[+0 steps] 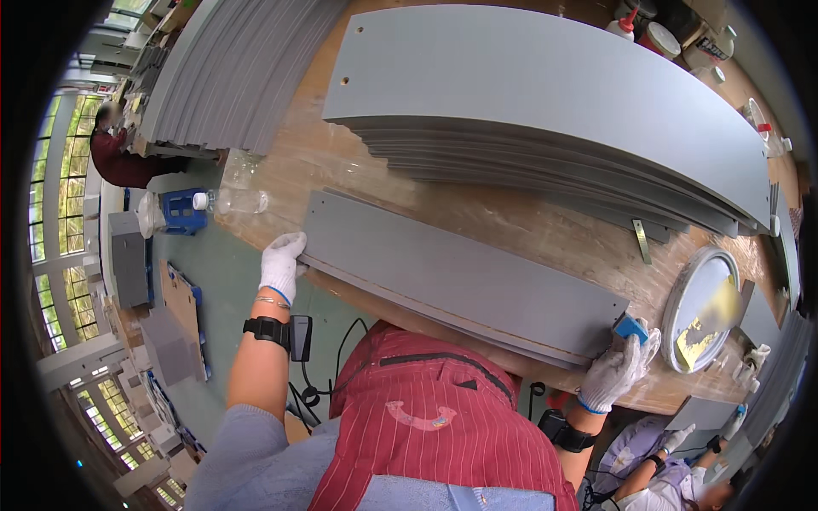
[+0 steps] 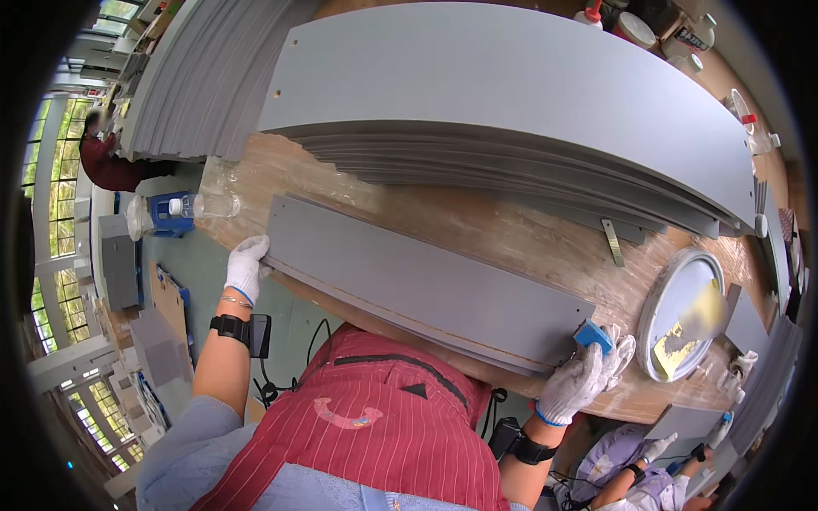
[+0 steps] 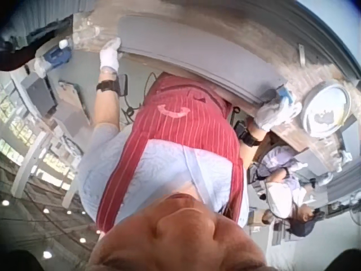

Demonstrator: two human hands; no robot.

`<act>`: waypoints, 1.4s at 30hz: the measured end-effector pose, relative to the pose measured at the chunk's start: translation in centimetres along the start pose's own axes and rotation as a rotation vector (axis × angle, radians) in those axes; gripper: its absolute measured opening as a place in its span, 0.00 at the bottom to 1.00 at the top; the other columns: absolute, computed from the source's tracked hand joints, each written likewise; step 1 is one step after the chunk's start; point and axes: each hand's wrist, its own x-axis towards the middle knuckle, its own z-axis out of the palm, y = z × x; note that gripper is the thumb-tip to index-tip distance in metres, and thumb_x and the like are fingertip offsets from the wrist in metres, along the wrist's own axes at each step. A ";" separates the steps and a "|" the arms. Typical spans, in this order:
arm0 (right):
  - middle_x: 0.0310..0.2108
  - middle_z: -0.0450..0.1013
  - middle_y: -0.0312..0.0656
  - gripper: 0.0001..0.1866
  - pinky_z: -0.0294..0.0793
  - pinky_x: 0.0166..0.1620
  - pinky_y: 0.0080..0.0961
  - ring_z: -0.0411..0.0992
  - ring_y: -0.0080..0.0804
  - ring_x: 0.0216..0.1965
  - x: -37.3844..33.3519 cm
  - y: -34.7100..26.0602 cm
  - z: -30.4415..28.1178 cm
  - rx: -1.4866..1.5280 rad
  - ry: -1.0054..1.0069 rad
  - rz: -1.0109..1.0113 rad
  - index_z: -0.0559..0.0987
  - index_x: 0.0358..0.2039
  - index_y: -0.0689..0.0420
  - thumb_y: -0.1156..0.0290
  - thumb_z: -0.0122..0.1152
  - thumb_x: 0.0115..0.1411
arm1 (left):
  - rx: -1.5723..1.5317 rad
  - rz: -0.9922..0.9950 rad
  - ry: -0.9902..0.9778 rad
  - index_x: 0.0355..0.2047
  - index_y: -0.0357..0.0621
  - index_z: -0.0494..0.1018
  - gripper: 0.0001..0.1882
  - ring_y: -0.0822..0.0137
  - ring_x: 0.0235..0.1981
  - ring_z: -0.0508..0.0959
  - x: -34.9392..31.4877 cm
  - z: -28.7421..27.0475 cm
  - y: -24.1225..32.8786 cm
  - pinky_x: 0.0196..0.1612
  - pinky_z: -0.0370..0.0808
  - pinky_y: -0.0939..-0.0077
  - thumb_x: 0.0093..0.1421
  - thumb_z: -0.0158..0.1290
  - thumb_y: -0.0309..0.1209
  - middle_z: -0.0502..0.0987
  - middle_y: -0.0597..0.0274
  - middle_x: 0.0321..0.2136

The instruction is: The person smooths the edges of a grey metal panel using a blue sanding block and wipes the surface with a white cloth. The person repeats this process on multiple panels, stacking the finished ones on the table.

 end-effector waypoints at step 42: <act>0.44 0.79 0.48 0.30 0.78 0.47 0.32 0.79 0.39 0.44 2.9 -53.9 20.0 0.201 -1.042 -0.715 0.76 0.56 0.62 0.79 0.71 0.49 | -0.811 0.426 -0.876 0.51 0.39 0.74 0.20 0.71 0.41 0.79 -4.9 -4.7 7.3 0.45 0.77 0.71 0.61 0.61 0.33 0.80 0.59 0.42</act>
